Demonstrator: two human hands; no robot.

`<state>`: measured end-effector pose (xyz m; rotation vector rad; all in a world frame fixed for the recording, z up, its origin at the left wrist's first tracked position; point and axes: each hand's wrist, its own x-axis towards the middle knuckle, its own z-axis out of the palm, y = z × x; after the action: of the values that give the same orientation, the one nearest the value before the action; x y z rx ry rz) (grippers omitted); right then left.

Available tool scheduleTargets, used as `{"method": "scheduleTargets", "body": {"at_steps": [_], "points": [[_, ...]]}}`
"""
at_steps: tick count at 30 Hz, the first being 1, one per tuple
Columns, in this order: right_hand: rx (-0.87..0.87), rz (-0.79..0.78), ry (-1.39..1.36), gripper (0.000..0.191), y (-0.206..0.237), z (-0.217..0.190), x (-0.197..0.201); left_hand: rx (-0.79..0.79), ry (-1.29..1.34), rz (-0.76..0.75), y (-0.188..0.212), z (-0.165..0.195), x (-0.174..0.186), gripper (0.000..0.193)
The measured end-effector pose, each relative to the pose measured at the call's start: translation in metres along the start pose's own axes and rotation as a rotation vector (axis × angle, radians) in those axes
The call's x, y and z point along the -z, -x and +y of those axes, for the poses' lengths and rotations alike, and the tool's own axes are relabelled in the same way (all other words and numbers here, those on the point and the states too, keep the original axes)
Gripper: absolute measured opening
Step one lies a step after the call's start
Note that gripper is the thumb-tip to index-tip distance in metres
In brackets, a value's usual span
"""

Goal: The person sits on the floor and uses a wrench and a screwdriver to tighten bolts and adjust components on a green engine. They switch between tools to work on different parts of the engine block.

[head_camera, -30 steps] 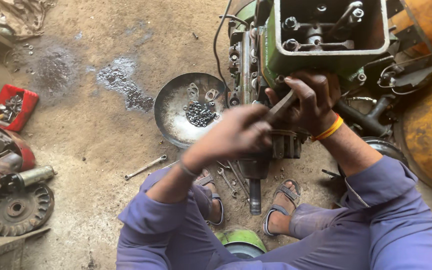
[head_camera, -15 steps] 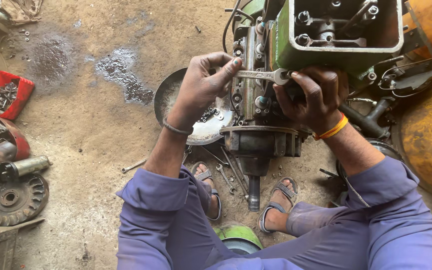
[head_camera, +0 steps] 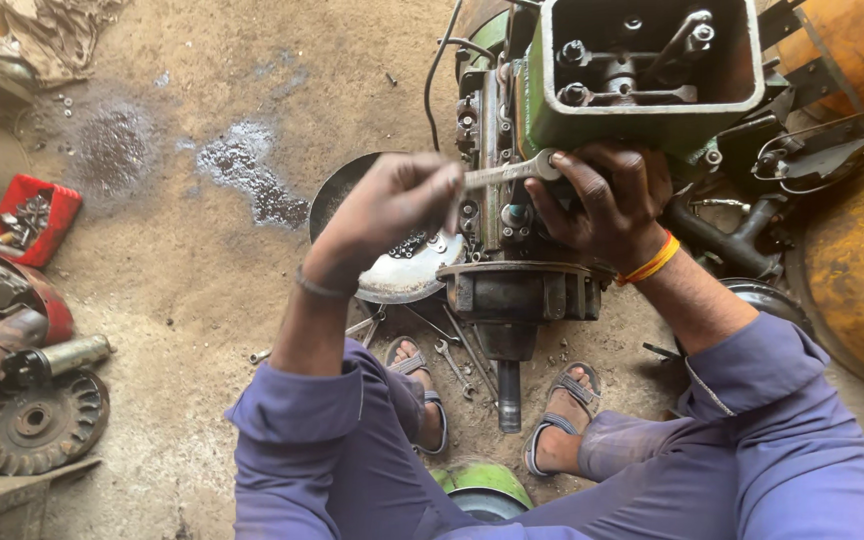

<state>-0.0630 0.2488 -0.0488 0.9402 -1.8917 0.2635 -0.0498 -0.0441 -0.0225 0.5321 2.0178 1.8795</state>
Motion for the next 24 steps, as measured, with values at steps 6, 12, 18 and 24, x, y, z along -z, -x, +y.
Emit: {"method": "scheduleTargets", "body": {"at_steps": [6, 12, 18, 24], "points": [[0.003, -0.011, 0.006, 0.043, 0.002, 0.002, 0.001, 0.116, -0.056, -0.323, 0.003, 0.005, -0.067, 0.03], [-0.017, -0.002, 0.013, 0.042, -0.003, -0.001, 0.001, 0.049, 0.623, -0.451, -0.02, -0.023, -0.131, 0.033], [-0.016, -0.001, -0.034, 0.046, 0.002, 0.001, 0.002, 0.124, 0.424, -0.639, -0.018, -0.037, -0.074, 0.034], [-0.196, -0.199, -0.162, 0.044, 0.019, 0.01, -0.002, 0.011, 0.112, -0.777, -0.021, -0.052, -0.073, 0.03]]}}
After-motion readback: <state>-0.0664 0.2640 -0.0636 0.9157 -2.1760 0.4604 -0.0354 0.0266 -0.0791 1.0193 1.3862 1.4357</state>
